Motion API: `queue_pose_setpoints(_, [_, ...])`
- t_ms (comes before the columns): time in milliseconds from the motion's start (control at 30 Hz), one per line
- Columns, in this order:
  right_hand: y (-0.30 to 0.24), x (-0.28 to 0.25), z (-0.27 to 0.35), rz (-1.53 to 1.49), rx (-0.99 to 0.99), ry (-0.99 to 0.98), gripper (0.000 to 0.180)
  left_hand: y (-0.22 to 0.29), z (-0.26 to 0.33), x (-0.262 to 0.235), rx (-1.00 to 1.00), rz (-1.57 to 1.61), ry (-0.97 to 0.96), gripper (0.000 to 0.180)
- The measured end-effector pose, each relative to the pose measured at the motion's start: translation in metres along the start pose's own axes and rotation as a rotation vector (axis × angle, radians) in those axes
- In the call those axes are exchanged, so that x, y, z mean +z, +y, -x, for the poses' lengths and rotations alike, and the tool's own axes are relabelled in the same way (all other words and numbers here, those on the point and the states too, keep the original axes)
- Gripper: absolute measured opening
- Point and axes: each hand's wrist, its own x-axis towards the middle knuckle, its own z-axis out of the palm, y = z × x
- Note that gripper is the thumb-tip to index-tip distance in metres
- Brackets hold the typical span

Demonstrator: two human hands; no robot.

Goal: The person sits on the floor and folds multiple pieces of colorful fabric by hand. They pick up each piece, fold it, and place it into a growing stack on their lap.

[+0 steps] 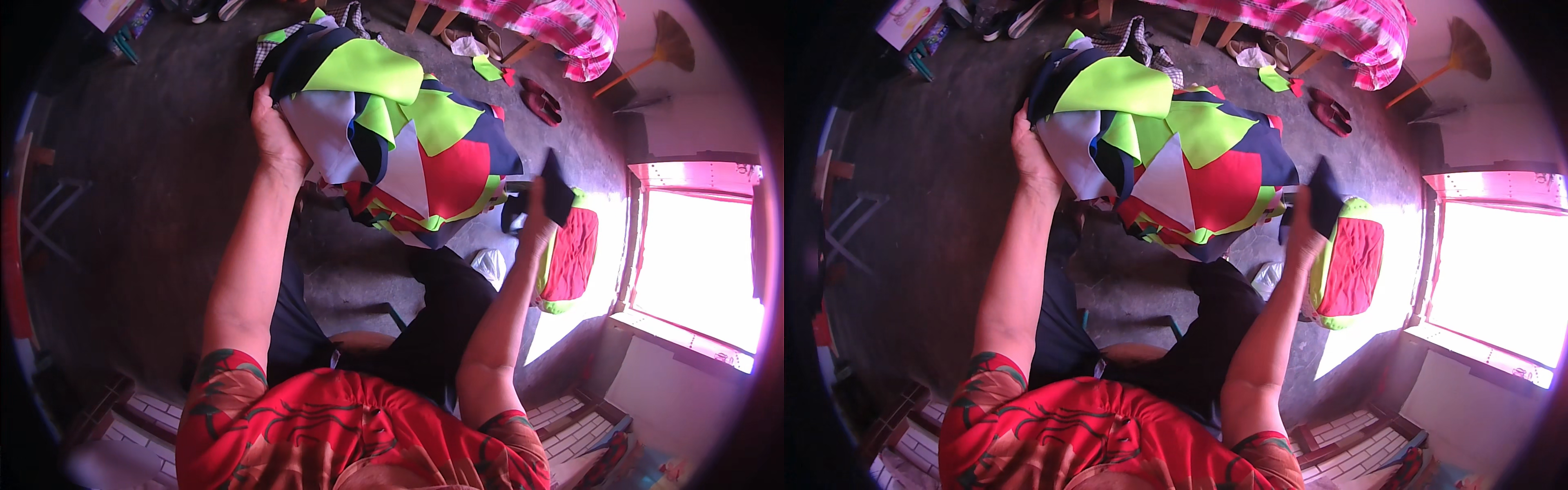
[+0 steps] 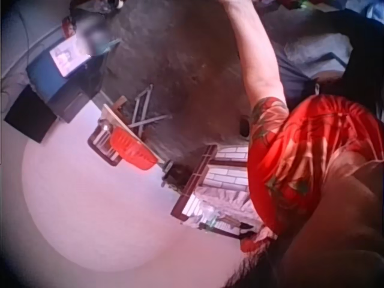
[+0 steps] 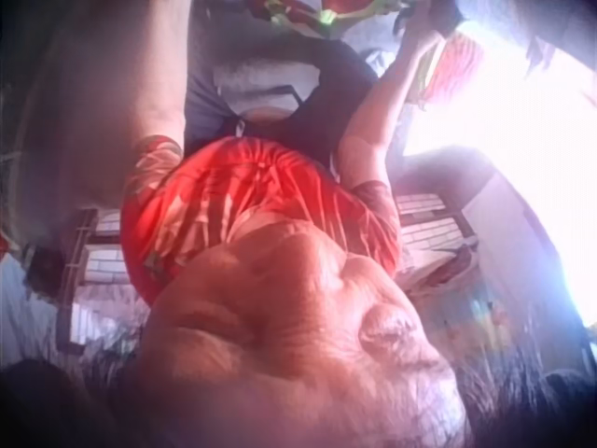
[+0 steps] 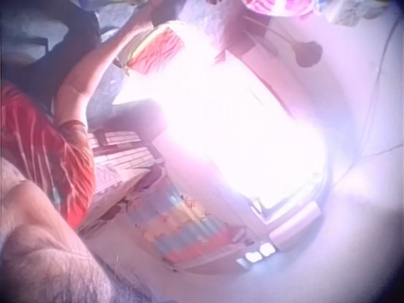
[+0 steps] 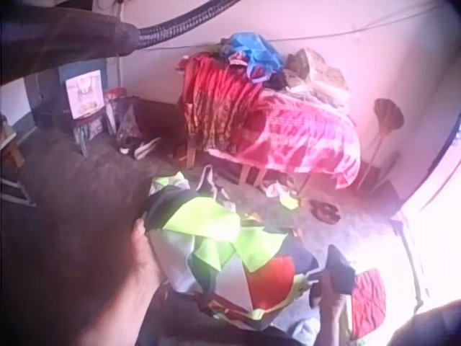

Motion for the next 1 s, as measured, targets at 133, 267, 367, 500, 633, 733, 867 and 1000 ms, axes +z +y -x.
queue_pose_setpoints(133, [-0.022,0.052,0.022,0.307,-0.051,-0.318,0.034,0.005,0.006,0.004,-0.015,0.060,0.005,0.045])
queue_pose_setpoints(267, [-0.058,0.082,0.050,0.292,-0.272,-0.587,0.030,0.009,0.007,0.003,-0.009,0.058,0.025,0.044])
queue_pose_setpoints(367, [-0.057,0.089,0.058,0.326,-0.188,-0.704,0.027,0.009,0.006,0.003,-0.004,0.054,0.024,0.044])
queue_pose_setpoints(500, [-0.051,0.096,0.063,0.314,-0.206,-0.605,0.023,0.010,0.009,0.005,-0.027,0.046,0.052,0.045])
queue_pose_setpoints(633, [-0.063,0.104,0.070,0.165,-0.249,-0.724,0.023,0.011,0.007,0.003,-0.005,0.063,0.047,0.045])
queue_pose_setpoints(733, [-0.065,0.106,0.073,0.155,-0.483,-0.759,0.028,0.009,0.009,0.007,-0.033,0.073,0.063,0.046])
queue_pose_setpoints(867, [-0.065,0.101,0.067,0.070,-0.408,-0.779,0.020,0.009,0.004,0.001,-0.028,0.046,0.058,0.049])
queue_pose_setpoints(1000, [-0.052,0.094,0.054,0.178,-0.209,-0.553,0.009,0.009,-0.001,-0.007,-0.005,0.042,0.019,0.050])
